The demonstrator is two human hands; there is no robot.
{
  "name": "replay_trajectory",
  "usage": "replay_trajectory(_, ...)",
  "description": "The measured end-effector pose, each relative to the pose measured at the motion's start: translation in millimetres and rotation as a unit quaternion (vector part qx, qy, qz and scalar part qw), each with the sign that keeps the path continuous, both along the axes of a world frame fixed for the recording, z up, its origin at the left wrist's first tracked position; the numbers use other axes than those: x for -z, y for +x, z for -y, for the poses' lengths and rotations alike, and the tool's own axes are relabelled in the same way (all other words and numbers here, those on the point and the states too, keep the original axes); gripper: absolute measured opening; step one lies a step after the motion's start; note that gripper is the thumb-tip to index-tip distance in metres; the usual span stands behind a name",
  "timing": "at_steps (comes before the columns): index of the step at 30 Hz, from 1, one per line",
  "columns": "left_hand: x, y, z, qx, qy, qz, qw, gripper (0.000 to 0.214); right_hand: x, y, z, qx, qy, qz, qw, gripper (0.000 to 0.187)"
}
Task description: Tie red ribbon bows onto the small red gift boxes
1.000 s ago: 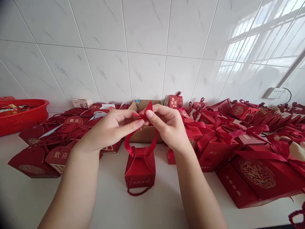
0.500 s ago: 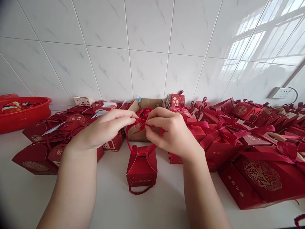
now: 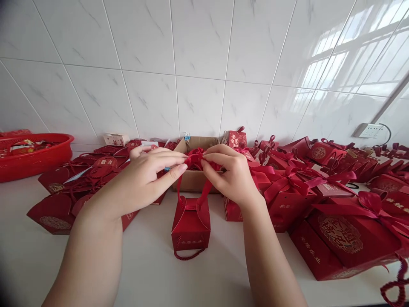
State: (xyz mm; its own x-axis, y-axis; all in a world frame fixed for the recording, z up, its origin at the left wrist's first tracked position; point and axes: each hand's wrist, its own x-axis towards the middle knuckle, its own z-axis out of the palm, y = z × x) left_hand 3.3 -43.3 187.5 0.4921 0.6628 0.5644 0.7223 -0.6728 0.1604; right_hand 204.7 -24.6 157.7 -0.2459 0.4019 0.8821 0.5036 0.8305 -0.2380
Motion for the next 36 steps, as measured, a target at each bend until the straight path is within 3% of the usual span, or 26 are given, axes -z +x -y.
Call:
replay_trajectory(4, 3.3, -13.4, 11.1, -0.058, 0.068, -0.007, 0.996, 0.025, 6.7, 8.0, 10.6, 0.054, 0.001, -0.042, 0.998, 0.009)
replay_trajectory(7, 11.3, -29.4, 20.2, -0.076, 0.05, 0.037, 0.995, 0.024, 22.9, 17.4, 21.7, 0.136, 0.037, -0.067, 0.988, 0.008)
replay_trajectory(11, 29.8, -52.0, 24.4, -0.111, -0.018, 0.096, 0.989, 0.028, 55.7, 32.7, 34.8, 0.318, 0.116, -0.046, 0.94, 0.007)
replay_trajectory(14, 44.4, -68.5, 23.4, -0.156, -0.027, 0.096, 0.983, 0.031, 76.9, 46.8, 45.4, 0.383, 0.119, -0.048, 0.915, 0.009)
replay_trajectory(19, 63.4, -93.3, 33.3, -0.178, -0.084, 0.092, 0.976, 0.038, 102.4, 68.6, 62.9, 0.416, 0.073, -0.039, 0.906, 0.013)
replay_trajectory(26, 87.9, -110.5, 56.6, -0.284, -0.119, 0.125, 0.943, 0.027, 139.2, 81.5, 69.0, 0.475, 0.015, 0.006, 0.88, 0.016)
replay_trajectory(31, 110.7, -128.9, 55.4, -0.28, -0.151, 0.144, 0.937, 0.027, 158.7, 89.2, 69.3, 0.49, -0.019, 0.023, 0.871, 0.017)
replay_trajectory(36, 117.9, -136.2, 52.2, -0.267, -0.165, 0.158, 0.936, 0.035, 168.2, 95.2, 69.8, 0.495, -0.03, 0.011, 0.868, 0.02)
